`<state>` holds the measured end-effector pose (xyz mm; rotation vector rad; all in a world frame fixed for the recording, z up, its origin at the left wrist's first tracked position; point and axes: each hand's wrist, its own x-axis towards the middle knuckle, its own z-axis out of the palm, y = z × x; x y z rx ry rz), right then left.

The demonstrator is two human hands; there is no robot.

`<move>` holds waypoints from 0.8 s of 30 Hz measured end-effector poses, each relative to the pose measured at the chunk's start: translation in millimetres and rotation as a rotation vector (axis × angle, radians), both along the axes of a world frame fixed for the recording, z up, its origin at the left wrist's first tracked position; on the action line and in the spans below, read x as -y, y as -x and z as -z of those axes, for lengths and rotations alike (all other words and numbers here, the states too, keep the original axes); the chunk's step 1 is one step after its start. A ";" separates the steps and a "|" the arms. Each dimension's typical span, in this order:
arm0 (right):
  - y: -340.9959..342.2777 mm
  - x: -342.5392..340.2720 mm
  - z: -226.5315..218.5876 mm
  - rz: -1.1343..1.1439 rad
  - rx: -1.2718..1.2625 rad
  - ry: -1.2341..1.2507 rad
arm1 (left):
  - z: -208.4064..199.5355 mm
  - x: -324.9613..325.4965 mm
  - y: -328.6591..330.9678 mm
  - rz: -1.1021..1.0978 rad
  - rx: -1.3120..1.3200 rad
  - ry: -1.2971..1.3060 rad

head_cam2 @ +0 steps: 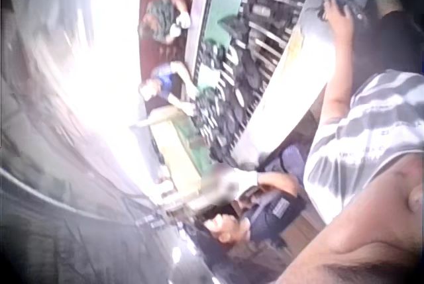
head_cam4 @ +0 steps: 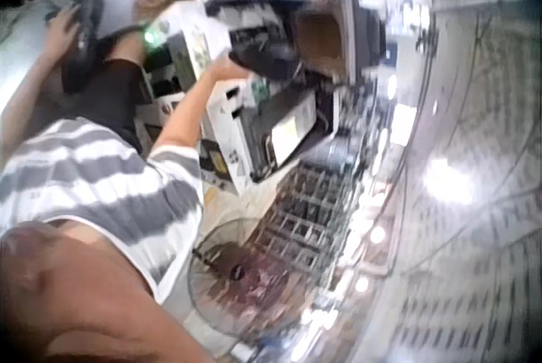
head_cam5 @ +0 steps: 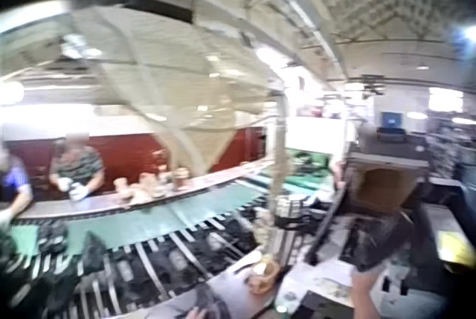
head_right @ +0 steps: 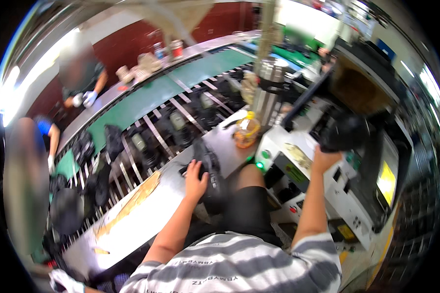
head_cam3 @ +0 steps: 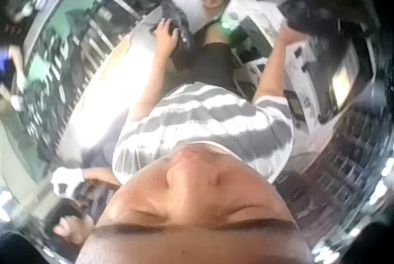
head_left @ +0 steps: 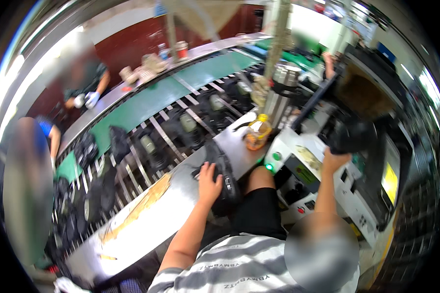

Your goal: The person picks up shoes from a conveyor belt, places them into a heated molding machine, operates the machine with buttons, and then returns the shoes to the belt.

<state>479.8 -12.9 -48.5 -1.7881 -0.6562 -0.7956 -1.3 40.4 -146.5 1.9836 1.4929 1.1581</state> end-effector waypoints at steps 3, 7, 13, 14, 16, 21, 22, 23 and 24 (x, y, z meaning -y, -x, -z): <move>37.8 1.2 14.3 -0.241 -0.129 -0.175 | -1.5 29.1 10.3 0.009 0.017 0.056; 119.0 -5.4 49.5 -0.763 -0.573 -0.164 | -27.3 64.2 23.4 0.208 0.194 0.125; 338.1 11.0 -78.0 -1.441 -0.836 1.184 | -74.4 79.0 77.3 0.212 1.158 0.592; 350.3 8.8 -94.9 -1.702 -0.428 1.127 | -86.7 84.7 93.9 0.332 1.474 0.358; 352.8 -7.5 -106.9 -2.066 0.006 0.935 | -95.9 98.4 147.3 0.181 1.483 0.336; 301.0 -62.8 -30.8 -1.576 -0.532 0.910 | -14.6 146.8 259.6 -0.709 0.962 -0.042; 287.5 -69.7 -3.7 -1.494 -0.541 0.941 | -10.9 151.2 269.7 -0.782 0.733 -0.079; 280.0 -72.2 13.1 -1.408 -0.548 0.976 | -2.8 156.6 279.0 -0.866 0.494 0.024; 281.5 -71.5 19.8 -1.381 -0.667 1.070 | -1.2 150.8 276.4 -0.856 0.497 0.019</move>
